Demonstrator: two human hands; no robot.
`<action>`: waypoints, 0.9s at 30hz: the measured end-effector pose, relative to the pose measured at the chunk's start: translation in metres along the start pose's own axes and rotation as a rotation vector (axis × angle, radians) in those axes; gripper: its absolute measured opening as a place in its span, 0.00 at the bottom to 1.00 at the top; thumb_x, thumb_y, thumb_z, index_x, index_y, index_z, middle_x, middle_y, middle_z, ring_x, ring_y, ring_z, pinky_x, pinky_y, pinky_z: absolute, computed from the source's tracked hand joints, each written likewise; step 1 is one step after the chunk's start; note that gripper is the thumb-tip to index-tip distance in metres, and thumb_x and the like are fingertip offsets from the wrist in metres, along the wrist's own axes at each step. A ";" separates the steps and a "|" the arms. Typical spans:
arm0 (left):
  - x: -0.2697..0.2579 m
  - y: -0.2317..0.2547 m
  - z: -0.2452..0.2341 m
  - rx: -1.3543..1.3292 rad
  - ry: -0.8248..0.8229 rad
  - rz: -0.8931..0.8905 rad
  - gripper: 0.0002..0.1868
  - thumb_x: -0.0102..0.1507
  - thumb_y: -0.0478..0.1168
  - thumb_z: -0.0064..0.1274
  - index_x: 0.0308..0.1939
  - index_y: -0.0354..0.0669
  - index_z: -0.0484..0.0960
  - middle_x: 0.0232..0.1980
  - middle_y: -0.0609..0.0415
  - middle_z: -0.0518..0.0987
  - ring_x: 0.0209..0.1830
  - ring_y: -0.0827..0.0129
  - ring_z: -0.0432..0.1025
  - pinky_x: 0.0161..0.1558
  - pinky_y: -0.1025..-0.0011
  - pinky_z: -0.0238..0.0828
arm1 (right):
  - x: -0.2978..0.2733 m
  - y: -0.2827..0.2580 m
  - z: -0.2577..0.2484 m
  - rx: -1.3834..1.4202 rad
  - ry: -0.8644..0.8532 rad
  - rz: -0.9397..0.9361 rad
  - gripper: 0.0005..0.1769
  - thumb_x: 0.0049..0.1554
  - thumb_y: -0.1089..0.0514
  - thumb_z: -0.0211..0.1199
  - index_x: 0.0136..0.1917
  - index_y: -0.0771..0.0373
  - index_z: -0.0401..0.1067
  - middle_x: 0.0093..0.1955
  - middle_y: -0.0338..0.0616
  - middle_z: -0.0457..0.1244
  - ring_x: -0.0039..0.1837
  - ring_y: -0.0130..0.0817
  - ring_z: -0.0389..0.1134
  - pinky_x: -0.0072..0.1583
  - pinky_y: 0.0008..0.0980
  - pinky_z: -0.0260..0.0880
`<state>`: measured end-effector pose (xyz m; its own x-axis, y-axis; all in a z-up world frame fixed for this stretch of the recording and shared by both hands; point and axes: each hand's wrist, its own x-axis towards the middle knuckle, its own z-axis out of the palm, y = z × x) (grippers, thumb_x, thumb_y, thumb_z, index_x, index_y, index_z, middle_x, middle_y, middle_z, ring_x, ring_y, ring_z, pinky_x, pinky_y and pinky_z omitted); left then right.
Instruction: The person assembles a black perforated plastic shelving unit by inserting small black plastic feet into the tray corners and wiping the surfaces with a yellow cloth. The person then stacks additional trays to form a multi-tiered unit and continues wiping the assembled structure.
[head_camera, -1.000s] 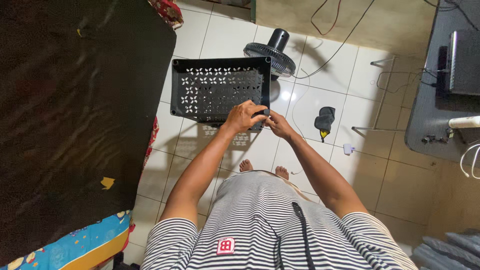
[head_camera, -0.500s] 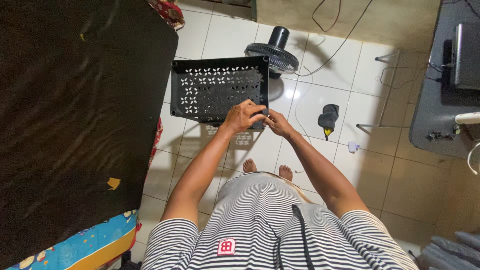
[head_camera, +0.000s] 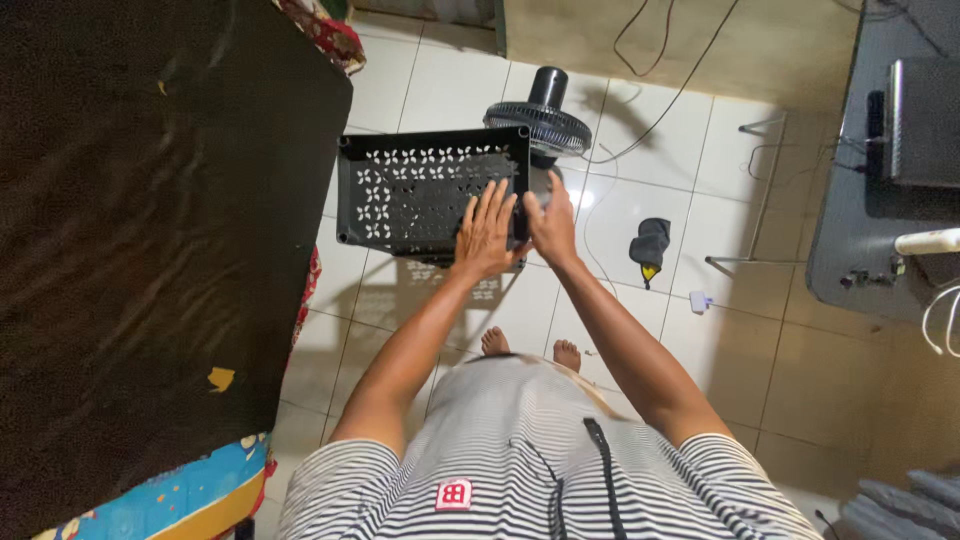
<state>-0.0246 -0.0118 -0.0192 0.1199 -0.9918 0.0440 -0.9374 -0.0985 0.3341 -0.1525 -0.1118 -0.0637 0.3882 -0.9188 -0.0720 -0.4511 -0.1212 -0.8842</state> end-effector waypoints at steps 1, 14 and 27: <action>0.005 -0.001 0.001 0.056 0.043 -0.008 0.55 0.52 0.68 0.59 0.71 0.33 0.65 0.77 0.40 0.55 0.77 0.44 0.49 0.72 0.44 0.45 | 0.011 -0.013 0.005 -0.083 0.041 -0.127 0.36 0.65 0.49 0.59 0.79 0.67 0.52 0.75 0.62 0.55 0.73 0.57 0.59 0.73 0.50 0.60; 0.006 -0.018 0.017 0.106 -0.057 -0.019 0.50 0.54 0.72 0.56 0.60 0.27 0.78 0.74 0.33 0.65 0.81 0.42 0.46 0.75 0.42 0.43 | 0.055 -0.034 0.040 -0.229 -0.047 -0.337 0.43 0.63 0.61 0.55 0.83 0.71 0.36 0.84 0.69 0.40 0.82 0.66 0.47 0.72 0.43 0.60; -0.037 -0.034 -0.016 -0.067 -0.113 0.262 0.38 0.59 0.74 0.47 0.37 0.42 0.90 0.49 0.46 0.83 0.66 0.42 0.67 0.73 0.42 0.52 | 0.067 -0.092 0.017 -0.781 0.063 -0.502 0.36 0.64 0.34 0.51 0.73 0.62 0.65 0.76 0.60 0.56 0.81 0.64 0.45 0.71 0.76 0.30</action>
<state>0.0082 0.0292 -0.0175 -0.1639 -0.9859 0.0325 -0.9075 0.1636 0.3868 -0.0715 -0.1562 0.0051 0.6504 -0.7059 0.2807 -0.6636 -0.7078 -0.2423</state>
